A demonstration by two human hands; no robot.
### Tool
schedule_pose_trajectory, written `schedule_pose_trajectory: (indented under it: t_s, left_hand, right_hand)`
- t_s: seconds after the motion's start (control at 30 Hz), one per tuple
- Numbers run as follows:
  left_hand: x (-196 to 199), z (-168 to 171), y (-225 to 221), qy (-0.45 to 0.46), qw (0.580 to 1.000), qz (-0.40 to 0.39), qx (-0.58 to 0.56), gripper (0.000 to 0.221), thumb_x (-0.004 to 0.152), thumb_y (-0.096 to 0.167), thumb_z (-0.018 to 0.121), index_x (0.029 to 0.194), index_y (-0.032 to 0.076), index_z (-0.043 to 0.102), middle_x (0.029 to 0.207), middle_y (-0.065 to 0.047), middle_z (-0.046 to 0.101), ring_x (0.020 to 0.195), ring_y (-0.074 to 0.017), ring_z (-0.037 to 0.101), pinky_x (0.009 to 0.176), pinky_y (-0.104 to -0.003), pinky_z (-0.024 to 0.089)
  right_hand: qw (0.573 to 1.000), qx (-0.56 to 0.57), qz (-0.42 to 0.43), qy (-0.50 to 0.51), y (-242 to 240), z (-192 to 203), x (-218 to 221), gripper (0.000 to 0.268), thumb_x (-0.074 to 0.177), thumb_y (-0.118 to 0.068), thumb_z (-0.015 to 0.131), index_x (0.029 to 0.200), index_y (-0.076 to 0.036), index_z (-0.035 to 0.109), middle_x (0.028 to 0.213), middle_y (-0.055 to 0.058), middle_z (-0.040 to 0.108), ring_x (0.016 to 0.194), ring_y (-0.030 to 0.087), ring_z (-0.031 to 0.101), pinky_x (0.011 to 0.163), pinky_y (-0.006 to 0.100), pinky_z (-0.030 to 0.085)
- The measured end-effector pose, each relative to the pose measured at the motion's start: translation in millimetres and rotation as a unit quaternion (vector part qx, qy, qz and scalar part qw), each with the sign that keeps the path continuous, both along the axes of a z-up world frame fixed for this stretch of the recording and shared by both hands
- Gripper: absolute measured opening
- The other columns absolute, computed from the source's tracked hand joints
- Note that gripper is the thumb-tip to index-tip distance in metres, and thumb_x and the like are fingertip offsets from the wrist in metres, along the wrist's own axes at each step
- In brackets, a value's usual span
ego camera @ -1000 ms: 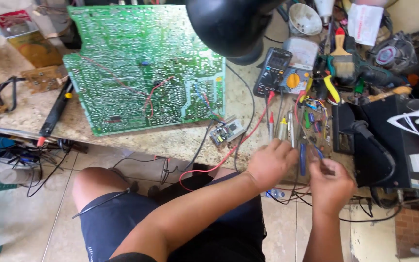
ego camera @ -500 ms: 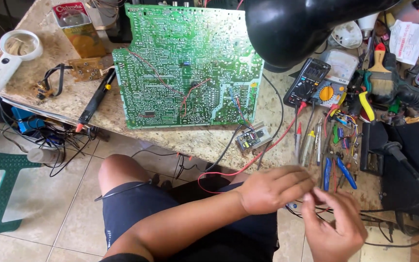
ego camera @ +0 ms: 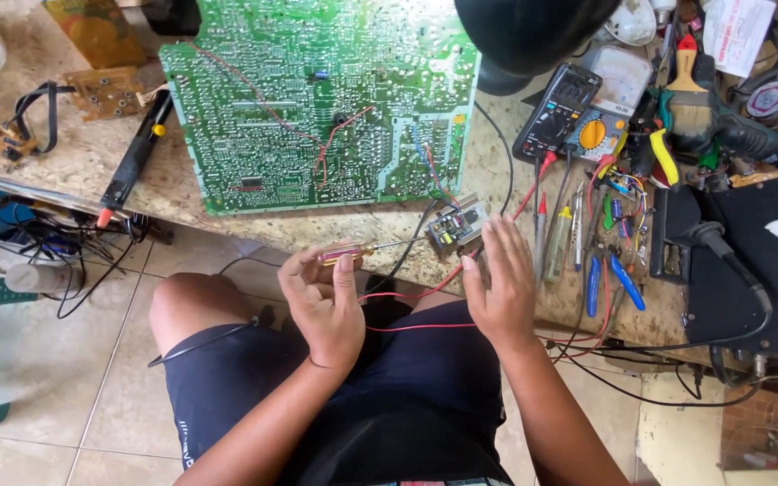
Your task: Probing a large circuit board with a multimeter and inspecting components with a magnifying glass.
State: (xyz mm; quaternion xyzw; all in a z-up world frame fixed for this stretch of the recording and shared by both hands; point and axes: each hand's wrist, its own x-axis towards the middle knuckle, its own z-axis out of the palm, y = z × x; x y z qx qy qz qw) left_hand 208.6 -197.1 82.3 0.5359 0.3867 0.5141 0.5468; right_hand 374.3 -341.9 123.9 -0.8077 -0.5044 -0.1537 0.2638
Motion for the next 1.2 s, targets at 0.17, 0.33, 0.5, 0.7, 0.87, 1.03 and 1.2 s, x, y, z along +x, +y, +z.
schedule_pose_trajectory:
  t_s: [0.17,0.33,0.5,0.7,0.87,1.03,1.2]
  left_hand:
    - [5,-5,-1,-0.024,1.0,-0.01,-0.005,0.036,0.099,0.012,0.071,0.122,0.004,0.046,0.099,-0.016,0.075,0.072,-0.0247,0.078,0.055,-0.024,0.055]
    - [8,-10,-5,-0.023,1.0,-0.015,-0.007,0.035,0.099,0.011,0.071,0.121,0.004,0.045,0.102,-0.018,0.074,0.076,-0.025,0.079,0.057,-0.026,0.057]
    - [8,-6,-4,-0.009,1.0,-0.007,-0.021,0.034,0.098,0.013,0.072,0.12,0.005,0.047,0.099,-0.016,0.074,0.074,-0.0265,0.079,0.056,-0.025,0.057]
    - [7,7,-2,-0.034,0.999,-0.013,-0.036,0.034,0.099,0.011,0.071,0.121,0.003,0.046,0.099,-0.015,0.071,0.078,-0.0268,0.08,0.062,-0.028,0.06]
    - [8,4,-3,-0.05,0.998,-0.024,-0.042,0.033,0.099,0.01,0.07,0.119,0.003,0.045,0.1,-0.017,0.071,0.082,-0.0286,0.079,0.067,-0.03,0.062]
    - [12,1,-7,-0.06,0.997,-0.022,-0.051,0.035,0.098,0.008,0.071,0.12,0.001,0.044,0.099,-0.017,0.07,0.082,-0.0301,0.079,0.068,-0.032,0.063]
    - [13,6,-6,-0.058,0.997,-0.025,-0.045,0.034,0.098,0.008,0.071,0.119,0.001,0.045,0.1,-0.018,0.07,0.082,-0.0311,0.079,0.068,-0.033,0.064]
  right_hand:
    - [0.999,-0.046,-0.009,0.015,5,9,4,0.054,0.106,-0.036,0.048,0.145,0.001,0.052,0.153,0.025,0.048,0.148,0.046,0.033,0.121,0.059,0.017]
    - [0.998,-0.058,-0.037,0.007,7,16,18,0.054,0.107,-0.049,0.043,0.136,-0.006,0.058,0.152,0.025,0.046,0.148,0.049,0.031,0.118,0.065,0.019]
    - [0.996,-0.083,-0.037,-0.008,6,5,29,0.053,0.106,-0.056,0.041,0.136,-0.02,0.065,0.158,0.019,0.041,0.152,0.047,0.025,0.119,0.064,0.016]
    - [0.996,-0.082,-0.038,-0.02,3,-2,35,0.048,0.107,-0.052,0.043,0.135,-0.023,0.068,0.157,0.016,0.044,0.152,0.047,0.027,0.118,0.064,0.017]
    - [0.996,-0.079,-0.033,0.005,5,0,33,0.051,0.107,-0.055,0.04,0.136,-0.024,0.068,0.156,0.017,0.046,0.152,0.047,0.025,0.118,0.067,0.016]
    - [0.996,-0.081,-0.031,-0.001,4,-3,35,0.052,0.106,-0.056,0.041,0.137,-0.024,0.068,0.156,0.016,0.047,0.152,0.047,0.027,0.118,0.066,0.016]
    - [0.996,-0.087,-0.033,-0.006,4,-1,32,0.05,0.106,-0.054,0.043,0.137,-0.024,0.067,0.154,0.014,0.051,0.151,0.046,0.03,0.118,0.065,0.018]
